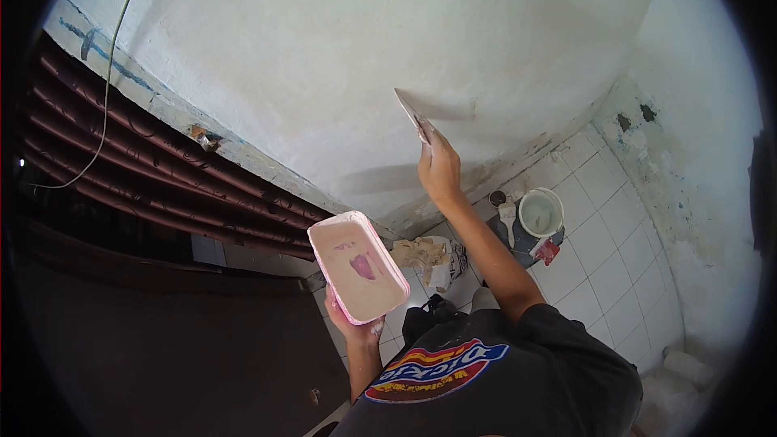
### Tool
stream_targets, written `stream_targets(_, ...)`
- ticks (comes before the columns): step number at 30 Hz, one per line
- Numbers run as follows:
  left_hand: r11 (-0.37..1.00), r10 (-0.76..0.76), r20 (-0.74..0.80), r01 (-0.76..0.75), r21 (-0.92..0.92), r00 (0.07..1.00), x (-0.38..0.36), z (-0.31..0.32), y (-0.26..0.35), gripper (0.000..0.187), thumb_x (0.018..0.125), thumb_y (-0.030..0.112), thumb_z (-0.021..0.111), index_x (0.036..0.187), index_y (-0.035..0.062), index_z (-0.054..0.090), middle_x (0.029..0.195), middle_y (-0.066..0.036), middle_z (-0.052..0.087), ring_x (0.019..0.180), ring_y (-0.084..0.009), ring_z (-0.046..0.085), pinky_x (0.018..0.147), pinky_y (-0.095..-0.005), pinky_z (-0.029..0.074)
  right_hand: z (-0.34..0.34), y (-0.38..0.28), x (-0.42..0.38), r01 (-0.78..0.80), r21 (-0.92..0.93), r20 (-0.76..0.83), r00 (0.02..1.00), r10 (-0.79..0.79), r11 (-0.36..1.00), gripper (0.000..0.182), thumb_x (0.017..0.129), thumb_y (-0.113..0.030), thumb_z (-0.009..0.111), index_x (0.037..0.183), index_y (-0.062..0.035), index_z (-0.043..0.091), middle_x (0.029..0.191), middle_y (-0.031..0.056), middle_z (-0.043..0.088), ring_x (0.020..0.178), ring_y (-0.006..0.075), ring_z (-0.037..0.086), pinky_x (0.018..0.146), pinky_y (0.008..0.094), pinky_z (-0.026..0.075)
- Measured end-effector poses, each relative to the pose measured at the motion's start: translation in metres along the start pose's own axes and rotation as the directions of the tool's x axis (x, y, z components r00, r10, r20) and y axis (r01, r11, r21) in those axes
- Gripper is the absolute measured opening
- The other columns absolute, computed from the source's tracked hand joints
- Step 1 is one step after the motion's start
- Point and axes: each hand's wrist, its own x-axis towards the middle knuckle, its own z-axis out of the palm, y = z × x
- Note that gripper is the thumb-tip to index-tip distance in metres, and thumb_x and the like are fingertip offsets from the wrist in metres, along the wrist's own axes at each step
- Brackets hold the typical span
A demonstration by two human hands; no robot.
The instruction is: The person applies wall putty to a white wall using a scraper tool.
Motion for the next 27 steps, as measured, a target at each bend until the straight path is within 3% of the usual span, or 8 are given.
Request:
stream_targets(7, 0.999, 0.024, -0.034, -0.024, 0.022, 0.999, -0.001, -0.003, 0.009, 0.052, 0.097, 0.045, 0.037, 0.13, 0.0061, 0.048, 0.121, -0.01, 0.057, 0.105, -0.0258, 0.061, 0.085, -0.0403, 0.054, -0.036, 0.008, 0.068, -0.235, 0.01, -0.13, 0.963, 0.234, 0.972, 0.028, 0.095, -0.007, 0.046, 0.118, 0.0011, 0.059, 0.106, 0.0227, 0.065, 0.096, 0.0382, 0.063, 0.082, 0.0407, 0.05)
stream_targets(9, 0.999, 0.031, -0.025, -0.03, 0.016, 0.999, -0.003, -0.004, 0.01, 0.052, 0.097, 0.044, 0.037, 0.13, 0.0061, 0.048, 0.121, -0.01, 0.057, 0.105, -0.0259, 0.061, 0.085, -0.0406, 0.054, -0.017, 0.017, 0.066, -0.076, -0.045, -0.23, 0.971, 0.064, 0.996, 0.029, 0.093, -0.01, 0.049, 0.116, 0.005, 0.058, 0.093, 0.0244, 0.065, 0.086, 0.04, 0.064, 0.076, 0.0418, 0.05)
stream_targets(11, 0.998, 0.06, -0.051, -0.06, 0.018, 0.997, -0.003, -0.003, 0.011, 0.052, 0.097, 0.044, 0.037, 0.13, 0.0063, 0.048, 0.122, -0.01, 0.057, 0.106, -0.0259, 0.061, 0.085, -0.0412, 0.054, -0.004, 0.0, 0.047, -0.005, -0.163, -0.193, 0.981, -0.027, 0.987, 0.03, 0.092, -0.01, 0.049, 0.118, 0.0037, 0.058, 0.1, 0.0236, 0.065, 0.091, 0.0395, 0.063, 0.08, 0.0421, 0.05)
stream_targets(17, 1.0, 0.012, -0.019, -0.012, 0.0, 1.0, 0.002, -0.007, 0.011, 0.051, 0.096, 0.043, 0.037, 0.129, 0.0056, 0.048, 0.12, -0.01, 0.058, 0.106, -0.0258, 0.061, 0.085, -0.0407, 0.054, -0.002, -0.021, 0.009, 0.035, 0.06, 0.032, 0.999, -0.037, 0.998, 0.031, 0.091, -0.003, 0.049, 0.121, 0.004, 0.057, 0.11, 0.0248, 0.063, 0.103, 0.0381, 0.062, 0.089, 0.038, 0.049)
stream_targets(19, 1.0, 0.032, -0.024, -0.032, 0.001, 0.999, 0.001, 0.001, 0.012, 0.05, 0.096, 0.042, 0.037, 0.129, 0.0055, 0.048, 0.12, -0.01, 0.058, 0.106, -0.0259, 0.061, 0.086, -0.0408, 0.054, -0.015, -0.018, 0.023, 0.006, 0.126, -0.067, 0.998, 0.002, 0.992, 0.032, 0.094, -0.007, 0.048, 0.124, -0.0013, 0.056, 0.106, 0.0215, 0.065, 0.099, 0.0368, 0.063, 0.085, 0.0416, 0.05)
stream_targets(21, 0.998, 0.055, -0.042, -0.055, -0.004, 0.998, -0.002, 0.003, 0.01, 0.05, 0.096, 0.042, 0.037, 0.129, 0.0054, 0.048, 0.12, -0.01, 0.058, 0.105, -0.026, 0.062, 0.086, -0.0408, 0.054, -0.028, -0.007, 0.048, -0.248, 0.145, 0.064, 0.968, 0.241, 0.958, 0.032, 0.096, -0.011, 0.046, 0.125, 0.0015, 0.054, 0.106, 0.0223, 0.064, 0.097, 0.0374, 0.063, 0.083, 0.0423, 0.049)
stream_targets(23, 0.997, 0.077, -0.006, -0.077, -0.029, 0.997, -0.002, 0.003, 0.008, 0.049, 0.097, 0.04, 0.037, 0.129, 0.0053, 0.048, 0.121, -0.01, 0.058, 0.106, -0.0265, 0.062, 0.087, -0.0418, 0.054, -0.019, 0.012, 0.067, -0.128, 0.022, -0.228, 0.965, 0.129, 0.992, 0.026, 0.094, -0.008, 0.048, 0.114, 0.0055, 0.058, 0.093, 0.0221, 0.065, 0.087, 0.0383, 0.063, 0.08, 0.039, 0.049)
stream_targets(27, 0.991, 0.114, 0.017, -0.113, -0.069, 0.993, 0.0, 0.016, -0.003, 0.049, 0.097, 0.039, 0.038, 0.132, 0.0054, 0.046, 0.124, -0.01, 0.057, 0.108, -0.0278, 0.061, 0.089, -0.0434, 0.053, -0.007, -0.015, 0.038, 0.102, 0.036, -0.111, 0.989, -0.098, 0.994, 0.029, 0.093, -0.008, 0.049, 0.118, 0.0042, 0.056, 0.106, 0.0264, 0.061, 0.094, 0.0435, 0.059, 0.086, 0.0432, 0.047)
